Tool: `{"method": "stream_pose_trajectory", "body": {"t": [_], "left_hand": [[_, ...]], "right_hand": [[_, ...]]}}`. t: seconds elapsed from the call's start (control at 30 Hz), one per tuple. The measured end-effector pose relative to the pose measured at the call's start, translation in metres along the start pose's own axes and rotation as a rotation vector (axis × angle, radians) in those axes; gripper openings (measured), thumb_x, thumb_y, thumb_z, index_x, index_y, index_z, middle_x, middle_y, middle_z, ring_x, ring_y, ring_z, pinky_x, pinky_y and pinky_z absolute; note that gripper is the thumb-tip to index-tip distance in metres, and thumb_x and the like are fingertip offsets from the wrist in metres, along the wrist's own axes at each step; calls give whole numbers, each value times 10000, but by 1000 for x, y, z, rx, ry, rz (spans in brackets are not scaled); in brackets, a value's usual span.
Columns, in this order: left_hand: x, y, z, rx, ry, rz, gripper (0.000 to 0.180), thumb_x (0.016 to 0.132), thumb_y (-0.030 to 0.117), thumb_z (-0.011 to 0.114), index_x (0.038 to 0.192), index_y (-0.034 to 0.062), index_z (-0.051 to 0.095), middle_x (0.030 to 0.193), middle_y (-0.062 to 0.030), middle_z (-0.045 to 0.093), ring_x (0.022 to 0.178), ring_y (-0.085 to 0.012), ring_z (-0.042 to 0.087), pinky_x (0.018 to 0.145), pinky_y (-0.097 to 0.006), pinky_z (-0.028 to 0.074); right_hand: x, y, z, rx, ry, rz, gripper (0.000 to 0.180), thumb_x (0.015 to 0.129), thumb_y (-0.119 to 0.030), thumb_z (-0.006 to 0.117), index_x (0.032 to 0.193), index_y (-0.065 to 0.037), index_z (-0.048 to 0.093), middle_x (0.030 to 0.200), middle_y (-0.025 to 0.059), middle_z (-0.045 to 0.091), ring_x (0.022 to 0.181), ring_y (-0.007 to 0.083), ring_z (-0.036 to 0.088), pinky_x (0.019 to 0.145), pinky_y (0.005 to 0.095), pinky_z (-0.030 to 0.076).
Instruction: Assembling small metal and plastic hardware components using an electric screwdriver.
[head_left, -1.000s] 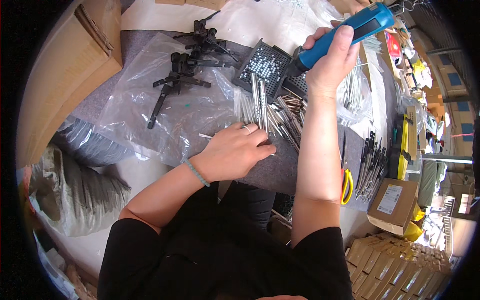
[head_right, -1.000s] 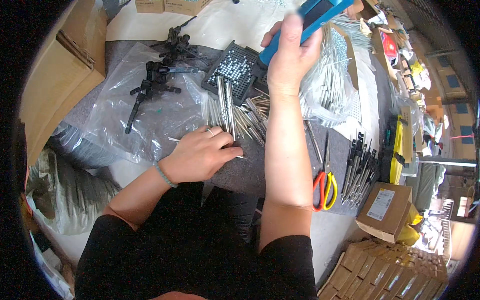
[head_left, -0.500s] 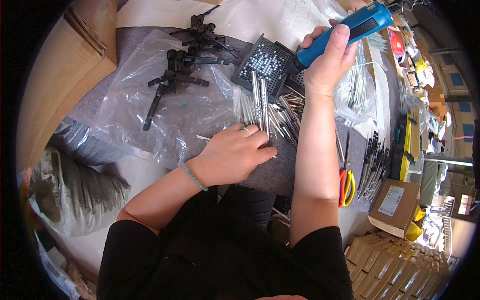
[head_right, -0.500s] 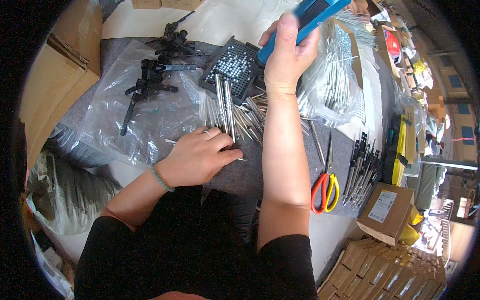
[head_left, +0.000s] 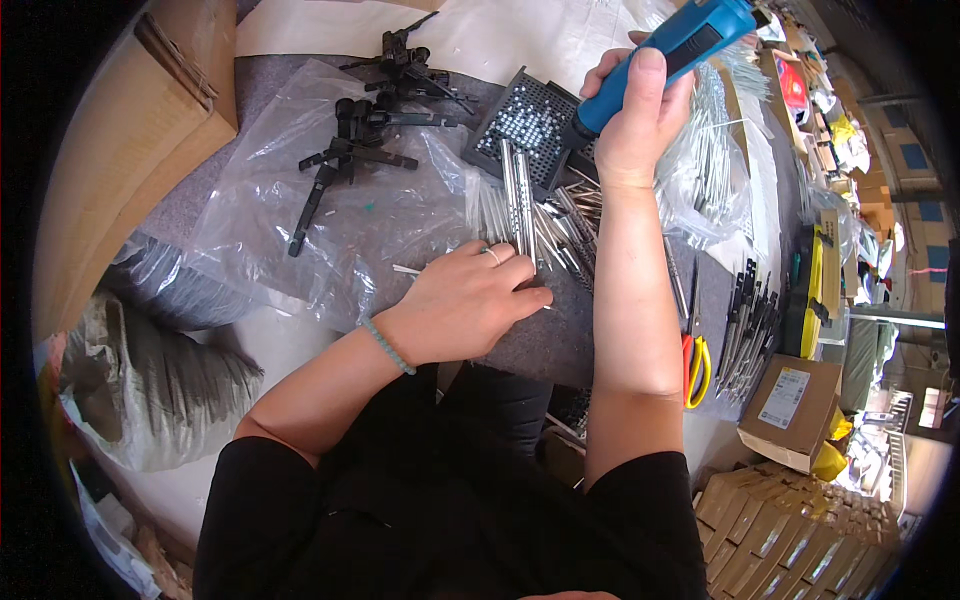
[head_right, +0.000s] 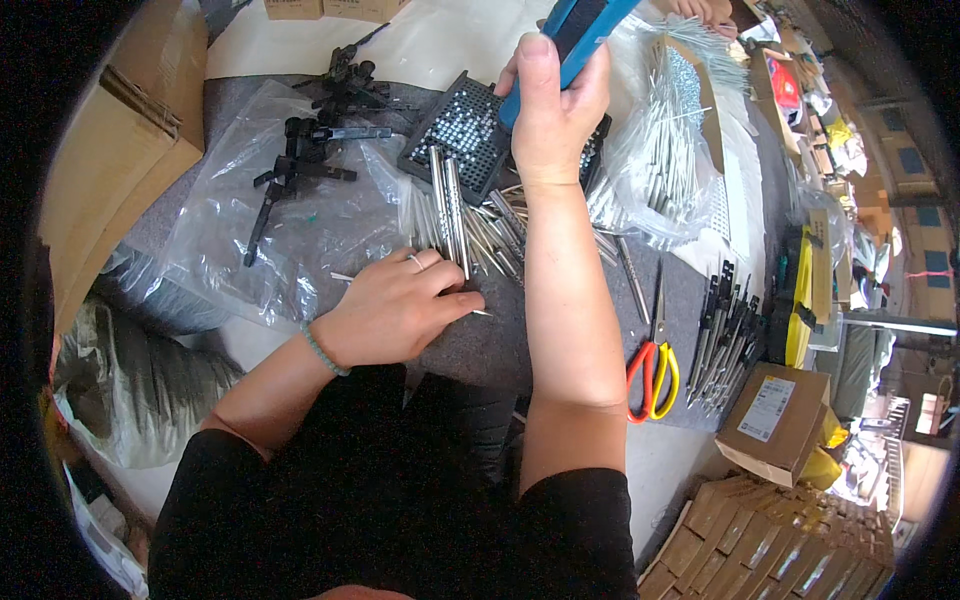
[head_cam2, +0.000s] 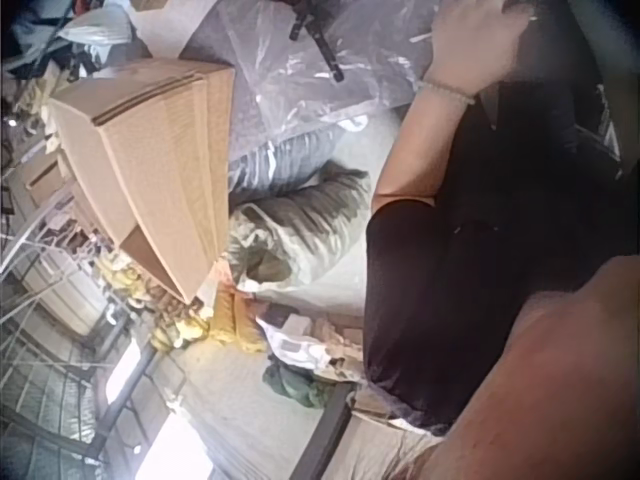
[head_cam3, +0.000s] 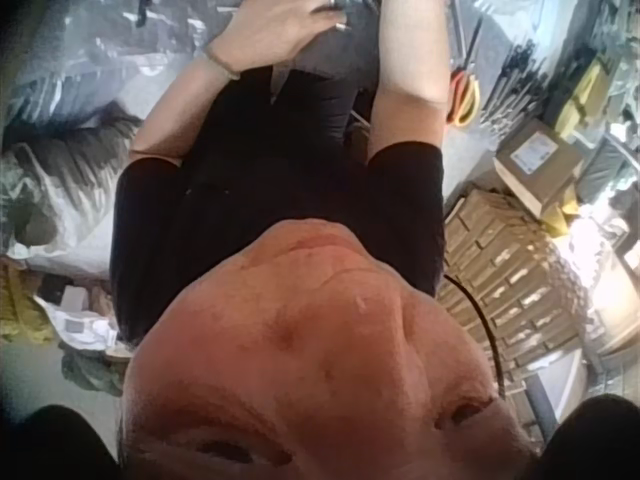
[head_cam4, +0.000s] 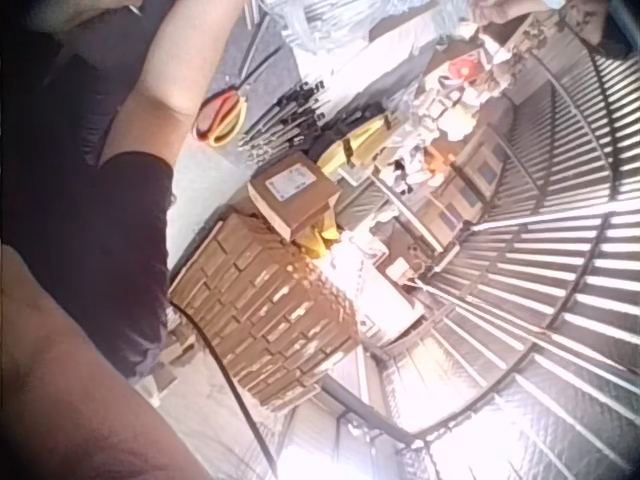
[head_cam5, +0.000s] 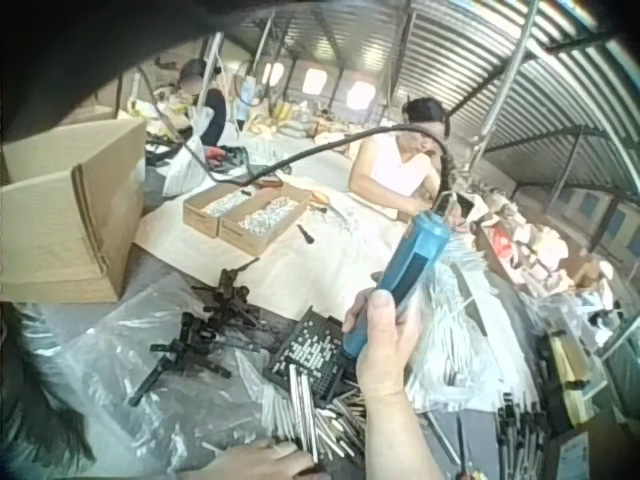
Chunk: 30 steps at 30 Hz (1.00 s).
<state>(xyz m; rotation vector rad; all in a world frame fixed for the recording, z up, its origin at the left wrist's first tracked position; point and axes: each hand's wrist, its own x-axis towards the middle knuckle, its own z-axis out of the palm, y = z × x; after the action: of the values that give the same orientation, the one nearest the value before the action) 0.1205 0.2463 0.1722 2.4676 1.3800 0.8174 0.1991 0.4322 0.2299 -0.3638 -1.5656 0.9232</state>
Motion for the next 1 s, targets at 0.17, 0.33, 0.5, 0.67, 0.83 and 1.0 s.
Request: {"method": "stream_pose_trajectory", "body": {"t": [0.17,0.33,0.5,0.67,0.83,1.0], "left_hand": [[-3,3,2,19,16,15,235,717,132,580,945,137,636,815,-14,509,847,-181,519,693,-304,425],[-2,2,3,-21,50,-8,226,717,135,584,936,133,640,801,-11,513,846,-182,529,697,-303,431],[1,-5,9,25,127,48,203,731,135,618,934,130,627,847,-24,529,846,-205,533,691,-319,441],[0,-2,7,58,82,18,198,742,146,598,927,143,668,838,-11,544,873,-182,545,723,-318,443],[-1,-1,9,-3,102,1,198,748,151,626,936,106,583,871,-44,534,850,-235,534,710,-335,443],[0,-1,7,1,65,-18,177,754,154,628,909,101,560,882,-47,538,857,-240,537,715,-340,440]], "right_hand": [[6,-11,-5,45,89,53,470,862,-451,524,1004,-10,444,684,105,535,499,172,523,464,277,433],[-10,-79,7,178,265,206,405,879,-441,525,1001,-58,481,704,63,514,529,145,505,472,250,422],[-52,-96,-25,212,23,221,742,787,-697,442,1095,-23,480,750,126,567,565,187,527,521,284,438],[-91,-105,-18,147,64,262,805,773,-732,415,1159,-25,434,755,124,552,552,196,506,512,303,430],[-99,-102,-18,71,91,249,829,763,-735,432,1168,-12,403,749,124,541,548,196,498,504,302,424],[-100,-98,-19,84,77,248,830,771,-728,429,1160,5,394,746,127,538,547,191,504,496,294,430]]}}
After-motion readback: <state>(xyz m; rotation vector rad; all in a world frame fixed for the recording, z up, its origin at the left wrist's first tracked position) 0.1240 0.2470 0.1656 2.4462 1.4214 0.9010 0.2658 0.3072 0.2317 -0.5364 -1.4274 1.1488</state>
